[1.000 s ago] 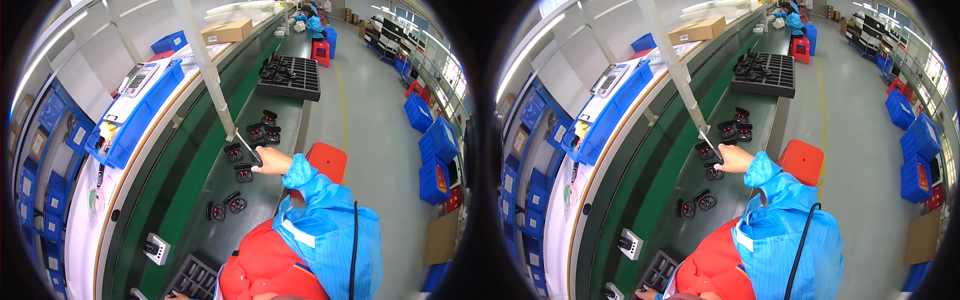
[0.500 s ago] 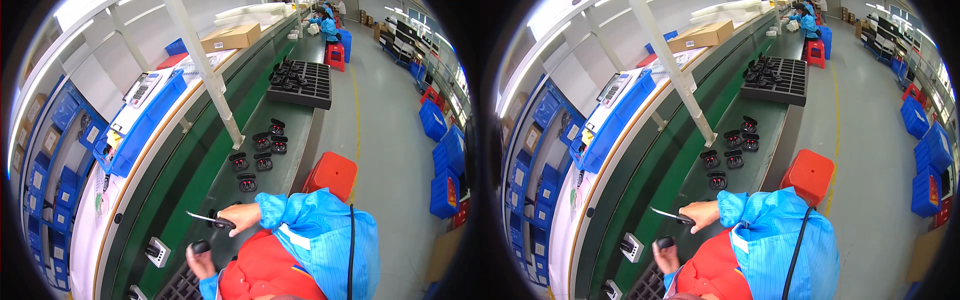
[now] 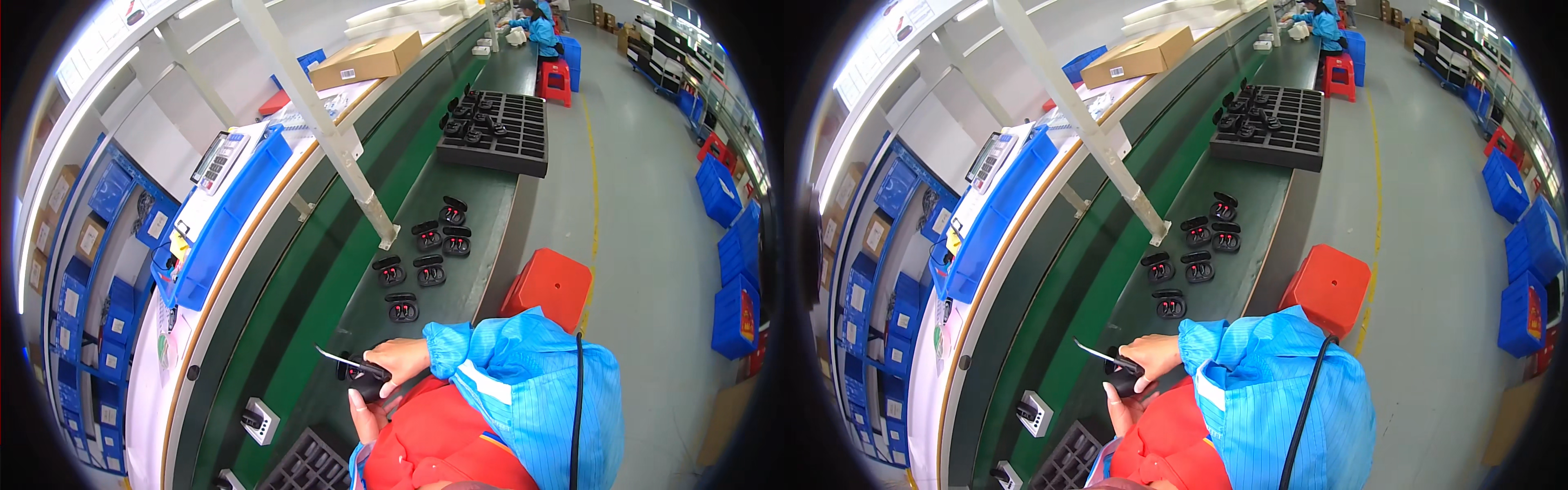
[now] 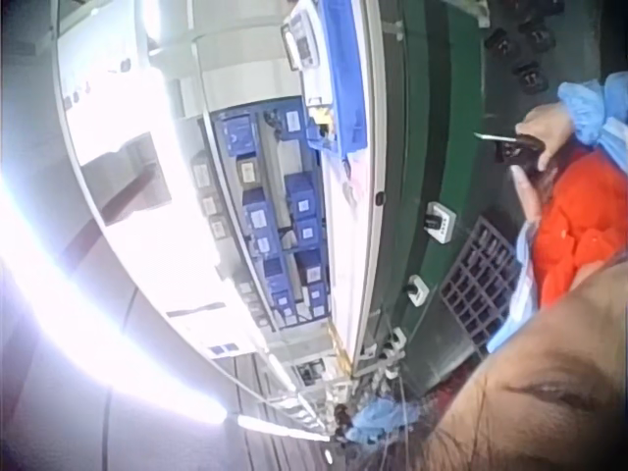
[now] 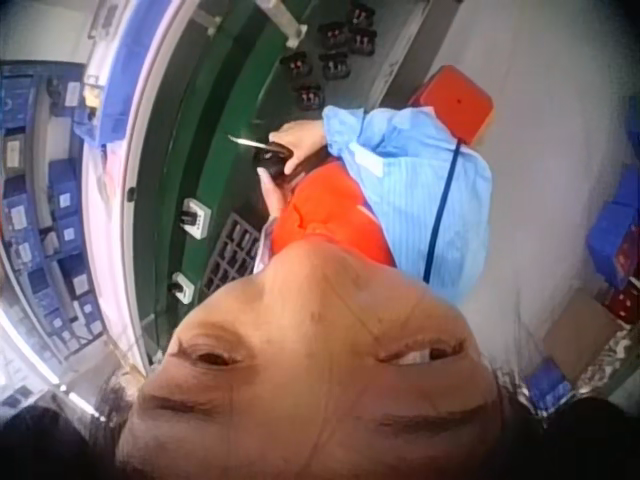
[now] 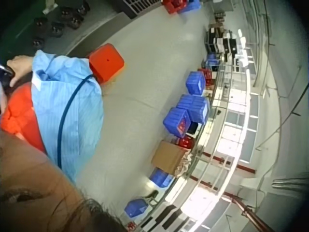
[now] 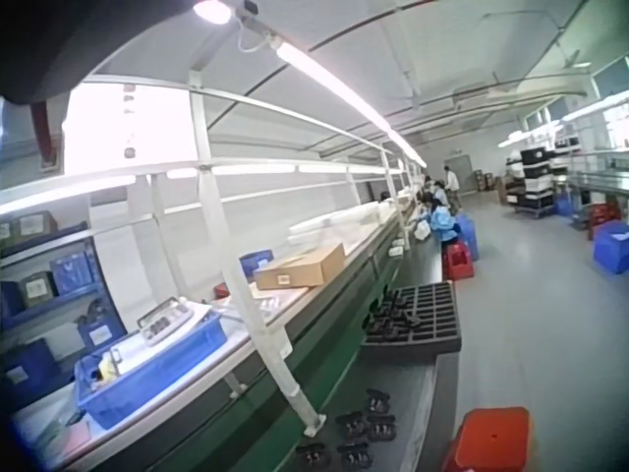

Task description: Assembling handheld electronic controller components using an electric screwdriver on a factory production line.

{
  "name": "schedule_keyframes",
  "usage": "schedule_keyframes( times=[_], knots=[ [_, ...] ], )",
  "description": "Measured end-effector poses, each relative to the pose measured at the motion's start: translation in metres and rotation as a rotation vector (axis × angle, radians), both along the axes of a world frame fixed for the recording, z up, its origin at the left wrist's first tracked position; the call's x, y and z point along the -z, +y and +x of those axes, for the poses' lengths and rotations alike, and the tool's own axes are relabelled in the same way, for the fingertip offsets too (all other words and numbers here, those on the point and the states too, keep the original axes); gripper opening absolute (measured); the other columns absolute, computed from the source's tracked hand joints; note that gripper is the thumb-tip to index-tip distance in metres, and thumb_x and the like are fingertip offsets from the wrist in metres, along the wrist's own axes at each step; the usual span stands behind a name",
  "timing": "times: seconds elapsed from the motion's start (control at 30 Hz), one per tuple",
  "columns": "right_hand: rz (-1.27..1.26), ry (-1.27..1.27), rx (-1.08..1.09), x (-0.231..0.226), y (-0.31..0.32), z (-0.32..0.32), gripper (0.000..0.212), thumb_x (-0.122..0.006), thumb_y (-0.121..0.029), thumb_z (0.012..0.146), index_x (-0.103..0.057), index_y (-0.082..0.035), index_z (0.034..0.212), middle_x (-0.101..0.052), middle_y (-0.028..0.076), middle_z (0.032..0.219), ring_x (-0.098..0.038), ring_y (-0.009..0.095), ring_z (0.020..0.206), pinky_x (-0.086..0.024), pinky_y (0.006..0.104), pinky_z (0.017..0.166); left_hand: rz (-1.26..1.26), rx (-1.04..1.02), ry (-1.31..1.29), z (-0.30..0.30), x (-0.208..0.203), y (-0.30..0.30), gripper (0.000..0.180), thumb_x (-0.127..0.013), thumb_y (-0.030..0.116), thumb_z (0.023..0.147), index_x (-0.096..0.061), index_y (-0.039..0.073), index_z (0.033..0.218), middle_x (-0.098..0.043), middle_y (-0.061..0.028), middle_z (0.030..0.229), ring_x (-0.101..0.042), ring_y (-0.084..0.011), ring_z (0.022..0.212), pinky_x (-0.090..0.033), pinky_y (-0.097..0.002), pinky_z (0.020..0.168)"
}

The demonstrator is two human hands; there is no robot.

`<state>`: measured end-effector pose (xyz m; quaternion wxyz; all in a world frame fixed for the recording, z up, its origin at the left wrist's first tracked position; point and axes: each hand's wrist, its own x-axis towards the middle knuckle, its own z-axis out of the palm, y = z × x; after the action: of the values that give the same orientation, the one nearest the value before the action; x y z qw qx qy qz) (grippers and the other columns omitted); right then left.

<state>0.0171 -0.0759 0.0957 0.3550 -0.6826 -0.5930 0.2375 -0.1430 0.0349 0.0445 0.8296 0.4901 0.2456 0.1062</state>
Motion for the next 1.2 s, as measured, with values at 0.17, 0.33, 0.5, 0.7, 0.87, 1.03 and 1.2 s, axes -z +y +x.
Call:
schedule_keyframes(
  times=[0.17,0.33,0.5,0.7,0.87,1.03,1.2],
  knots=[
    [0.007,0.155,-0.079,0.008,0.002,0.022,0.053,-0.071,-0.042,0.069,-0.052,0.002,0.091,-0.061,0.018,0.079,-0.060,0.033,0.077,-0.047,0.0392,0.067,-0.162,0.085,-0.115,-0.009,0.008,0.006,0.060,-0.041,0.054,0.088,-0.041,0.007,0.126,-0.055,-0.0128,0.115,-0.059,-0.0317,0.096,-0.052,-0.0445,0.079],
    [-0.035,0.186,-0.226,0.005,0.004,0.028,0.049,-0.069,-0.039,0.074,-0.051,0.002,0.093,-0.060,0.018,0.083,-0.060,0.032,0.078,-0.046,0.0378,0.067,-0.266,0.206,-0.213,-0.016,-0.016,0.008,0.044,-0.052,0.024,0.086,-0.044,0.003,0.124,-0.052,-0.0125,0.121,-0.051,-0.0268,0.111,-0.041,-0.0465,0.094],
    [0.040,0.147,-0.171,0.013,0.007,0.029,0.043,-0.066,-0.034,0.077,-0.049,0.002,0.095,-0.060,0.017,0.083,-0.059,0.033,0.078,-0.046,0.0393,0.067,-0.478,0.022,-0.137,-0.017,0.010,0.017,0.043,-0.051,0.026,0.085,-0.047,0.007,0.123,-0.055,-0.0123,0.118,-0.053,-0.0308,0.109,-0.040,-0.0556,0.092],
    [-0.053,0.327,-0.294,-0.013,-0.015,0.045,0.022,-0.059,-0.015,0.078,-0.054,0.000,0.093,-0.061,0.010,0.082,-0.060,0.018,0.073,-0.048,0.0296,0.068,-0.411,-0.337,-0.186,-0.017,0.024,0.047,0.037,-0.049,0.024,0.086,-0.050,0.007,0.119,-0.057,-0.0104,0.114,-0.054,-0.0291,0.106,-0.038,-0.0571,0.092],
    [-0.280,0.327,-0.563,-0.012,-0.006,0.032,0.016,-0.063,-0.013,0.079,-0.057,0.000,0.087,-0.063,0.010,0.077,-0.061,0.019,0.070,-0.048,0.0301,0.063,-0.207,-0.465,-0.200,-0.013,0.021,0.048,0.032,-0.053,0.021,0.088,-0.054,0.003,0.115,-0.061,-0.0100,0.104,-0.061,-0.0227,0.093,-0.053,-0.0420,0.076],
    [-0.371,0.388,-0.546,-0.005,-0.002,0.027,0.015,-0.062,-0.011,0.079,-0.056,0.000,0.087,-0.063,0.010,0.076,-0.062,0.018,0.068,-0.049,0.0295,0.062,-0.163,-0.500,-0.226,-0.018,0.030,0.044,0.029,-0.052,0.010,0.088,-0.054,-0.002,0.115,-0.060,-0.0113,0.107,-0.060,-0.0195,0.095,-0.050,-0.0316,0.083],
    [-0.427,0.435,-0.499,-0.006,-0.005,0.033,0.014,-0.060,-0.010,0.080,-0.055,0.001,0.087,-0.063,0.010,0.073,-0.062,0.018,0.066,-0.050,0.0300,0.062,-0.111,-0.534,-0.231,-0.023,0.044,0.045,0.031,-0.053,0.012,0.088,-0.053,-0.002,0.116,-0.060,-0.0125,0.106,-0.060,-0.0211,0.095,-0.051,-0.0341,0.082]
  ],
)
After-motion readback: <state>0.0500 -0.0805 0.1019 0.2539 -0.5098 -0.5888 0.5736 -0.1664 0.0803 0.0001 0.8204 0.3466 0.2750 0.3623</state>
